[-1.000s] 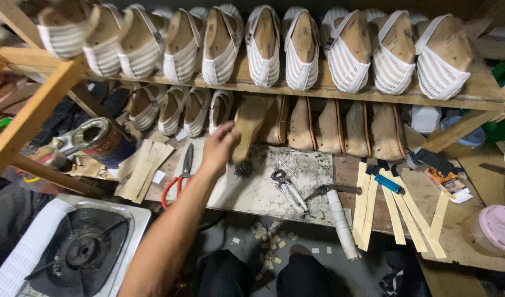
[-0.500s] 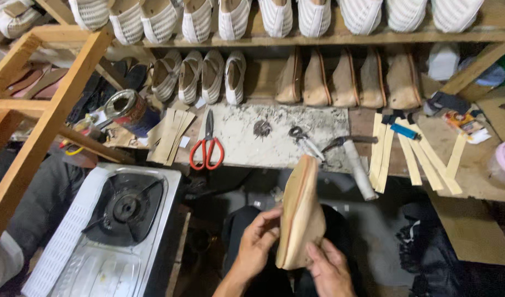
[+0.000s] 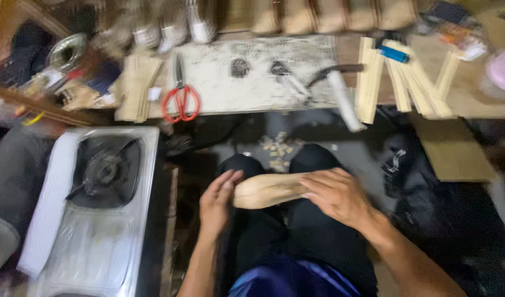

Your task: The person sits on the floor with a shoe on their lap, hammering the woven upper over the insole of the last and tacking it in place. They use a hammer and pliers, pull the upper edges, insert a strap across the shoe, and place the finished shoe on a shelf with other lasts.

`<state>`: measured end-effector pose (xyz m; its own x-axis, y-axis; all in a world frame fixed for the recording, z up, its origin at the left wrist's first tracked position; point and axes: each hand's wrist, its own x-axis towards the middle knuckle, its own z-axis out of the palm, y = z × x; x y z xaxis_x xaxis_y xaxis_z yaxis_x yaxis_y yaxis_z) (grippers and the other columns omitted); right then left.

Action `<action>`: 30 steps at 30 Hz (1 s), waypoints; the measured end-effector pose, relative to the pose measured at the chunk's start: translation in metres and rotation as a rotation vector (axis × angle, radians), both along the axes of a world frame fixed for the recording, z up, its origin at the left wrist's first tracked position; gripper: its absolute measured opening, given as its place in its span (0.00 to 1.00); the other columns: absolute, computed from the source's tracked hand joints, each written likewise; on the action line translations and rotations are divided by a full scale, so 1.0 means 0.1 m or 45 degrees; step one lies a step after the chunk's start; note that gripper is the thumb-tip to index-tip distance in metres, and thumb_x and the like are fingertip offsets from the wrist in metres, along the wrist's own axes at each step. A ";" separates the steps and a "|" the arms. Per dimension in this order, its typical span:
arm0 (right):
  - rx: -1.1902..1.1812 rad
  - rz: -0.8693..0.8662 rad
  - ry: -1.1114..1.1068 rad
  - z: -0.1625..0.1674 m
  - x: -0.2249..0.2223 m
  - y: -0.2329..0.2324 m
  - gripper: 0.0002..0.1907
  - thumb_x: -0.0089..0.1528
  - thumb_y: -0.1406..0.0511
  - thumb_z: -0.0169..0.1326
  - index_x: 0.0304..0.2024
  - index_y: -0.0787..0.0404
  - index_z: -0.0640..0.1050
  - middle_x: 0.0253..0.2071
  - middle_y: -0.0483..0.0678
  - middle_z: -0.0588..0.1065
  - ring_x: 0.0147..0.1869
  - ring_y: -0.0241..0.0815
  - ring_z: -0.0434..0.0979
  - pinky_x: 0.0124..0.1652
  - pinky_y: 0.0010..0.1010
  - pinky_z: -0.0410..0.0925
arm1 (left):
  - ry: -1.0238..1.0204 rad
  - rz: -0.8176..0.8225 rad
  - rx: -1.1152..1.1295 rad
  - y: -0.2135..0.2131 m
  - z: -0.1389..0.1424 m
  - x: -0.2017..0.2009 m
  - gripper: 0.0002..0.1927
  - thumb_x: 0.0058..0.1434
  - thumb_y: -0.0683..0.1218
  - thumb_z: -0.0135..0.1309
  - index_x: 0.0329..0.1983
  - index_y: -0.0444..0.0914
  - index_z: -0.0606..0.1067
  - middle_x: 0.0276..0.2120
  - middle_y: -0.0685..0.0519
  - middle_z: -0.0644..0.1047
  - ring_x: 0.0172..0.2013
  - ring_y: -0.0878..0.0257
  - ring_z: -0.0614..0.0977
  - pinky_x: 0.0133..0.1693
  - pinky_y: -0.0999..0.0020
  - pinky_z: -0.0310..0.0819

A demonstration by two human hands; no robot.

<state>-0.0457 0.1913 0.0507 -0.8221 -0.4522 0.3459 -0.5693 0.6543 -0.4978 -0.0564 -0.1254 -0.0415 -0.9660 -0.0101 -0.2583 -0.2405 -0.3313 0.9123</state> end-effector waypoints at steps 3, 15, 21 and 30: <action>0.037 0.037 0.036 -0.08 0.05 0.00 0.17 0.58 0.64 0.61 0.48 0.64 0.81 0.50 0.51 0.81 0.53 0.49 0.80 0.49 0.41 0.69 | 0.031 0.046 -0.027 0.03 -0.04 0.05 0.20 0.70 0.43 0.49 0.61 0.28 0.72 0.56 0.42 0.80 0.56 0.57 0.81 0.59 0.62 0.73; -0.284 -0.179 -0.066 -0.25 0.24 0.13 0.15 0.58 0.65 0.64 0.45 0.67 0.81 0.44 0.53 0.81 0.48 0.49 0.80 0.47 0.40 0.72 | 0.809 -0.544 -1.308 0.46 0.42 0.16 0.30 0.56 0.49 0.64 0.60 0.36 0.73 0.60 0.43 0.76 0.65 0.46 0.72 0.67 0.47 0.54; -0.269 -0.459 -0.067 -0.16 0.33 0.53 0.13 0.60 0.66 0.62 0.45 0.66 0.81 0.43 0.54 0.81 0.46 0.51 0.82 0.46 0.38 0.74 | 0.842 -0.728 -1.641 0.62 0.55 0.19 0.41 0.45 0.51 0.67 0.65 0.42 0.69 0.61 0.47 0.73 0.61 0.47 0.72 0.66 0.40 0.53; 0.174 -0.811 -0.014 -0.09 1.10 1.49 0.14 0.60 0.63 0.61 0.45 0.64 0.82 0.42 0.53 0.80 0.45 0.55 0.80 0.44 0.43 0.72 | 0.874 -0.789 -1.726 0.49 0.18 0.31 0.43 0.42 0.56 0.66 0.63 0.44 0.70 0.60 0.48 0.73 0.61 0.50 0.72 0.66 0.35 0.52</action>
<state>0.0639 0.3400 0.0415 -0.9470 0.0856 0.3098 -0.0443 0.9199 -0.3896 -0.0258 -0.0761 -0.0237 -0.8318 0.5506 0.0694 0.5241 0.7382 0.4246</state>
